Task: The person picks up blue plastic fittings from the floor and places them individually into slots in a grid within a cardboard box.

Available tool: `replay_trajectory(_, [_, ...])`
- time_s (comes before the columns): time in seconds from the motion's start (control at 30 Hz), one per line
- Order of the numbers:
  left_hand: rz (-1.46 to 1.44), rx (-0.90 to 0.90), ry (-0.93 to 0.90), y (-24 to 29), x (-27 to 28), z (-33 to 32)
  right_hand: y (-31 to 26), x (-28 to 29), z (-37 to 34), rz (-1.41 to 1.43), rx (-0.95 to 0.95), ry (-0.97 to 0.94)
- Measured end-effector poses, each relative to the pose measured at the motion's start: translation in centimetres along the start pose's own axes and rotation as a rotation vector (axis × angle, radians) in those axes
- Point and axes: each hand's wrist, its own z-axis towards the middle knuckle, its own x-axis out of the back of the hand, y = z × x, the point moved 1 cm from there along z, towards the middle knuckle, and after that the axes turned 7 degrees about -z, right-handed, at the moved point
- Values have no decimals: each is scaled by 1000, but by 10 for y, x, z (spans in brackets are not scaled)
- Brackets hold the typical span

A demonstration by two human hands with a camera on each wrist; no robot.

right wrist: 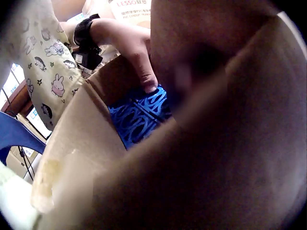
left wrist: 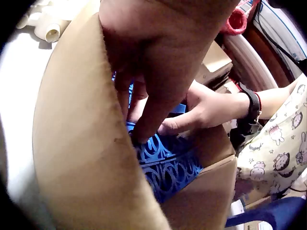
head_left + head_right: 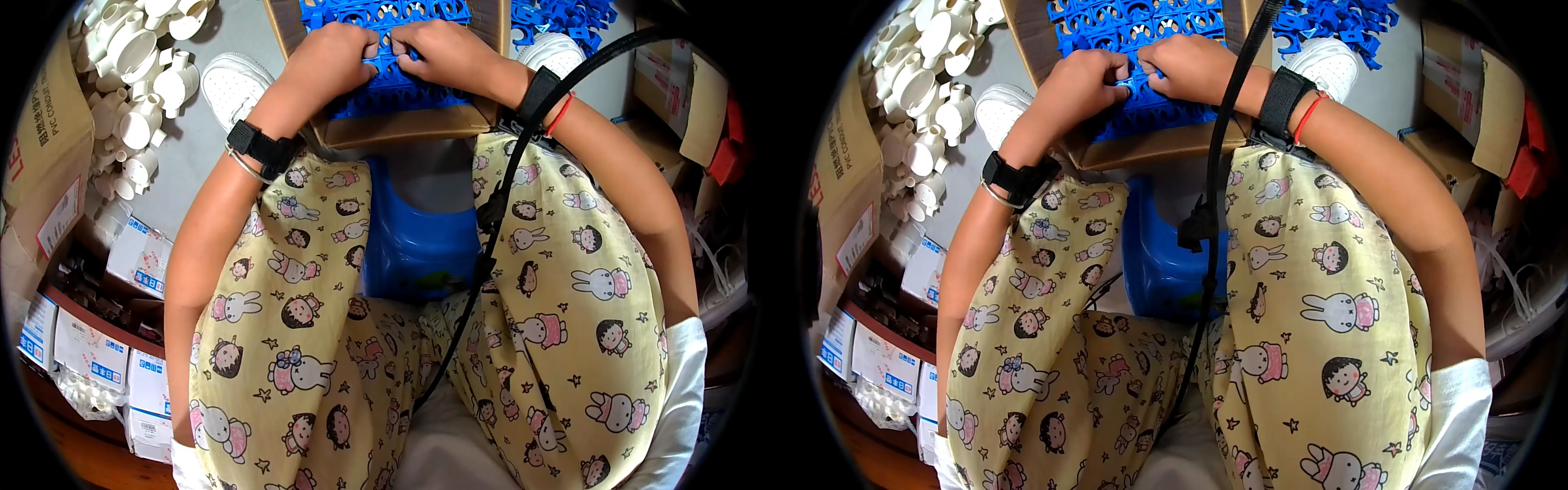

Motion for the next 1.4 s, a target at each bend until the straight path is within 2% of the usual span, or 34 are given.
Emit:
replay_trajectory(0.17, [34, 89, -24, 1, 0, 3, -1, 0, 0, -24, 22, 29])
replay_trajectory(0.33, [21, 63, 8, 0, -1, 2, -1, -2, -2, -166, 96, 102])
replay_trajectory(0.57, [-6, 16, 4, -1, 1, -1, -8, 4, -2, -171, 141, 87])
replay_trajectory(0.7, [22, -5, 15, 1, 0, -4, -8, 5, -2, -56, 68, 34])
replay_trajectory(0.87, [71, -135, 70, 2, -3, -9, -4, 3, -2, -36, 9, -28])
replay_trajectory(1.03, [81, -117, 67, 3, -4, -9, 5, -1, 4, 112, -18, -62])
replay_trajectory(1.2, [62, -114, 56, 5, -1, -8, -2, 5, 4, 87, -66, -101])
replay_trajectory(1.3, [70, -77, -14, 4, 0, -8, 0, 2, 3, 69, -57, -75])
replay_trajectory(1.4, [58, -130, -1, 2, -1, -11, 0, 1, 3, 58, -46, -69])
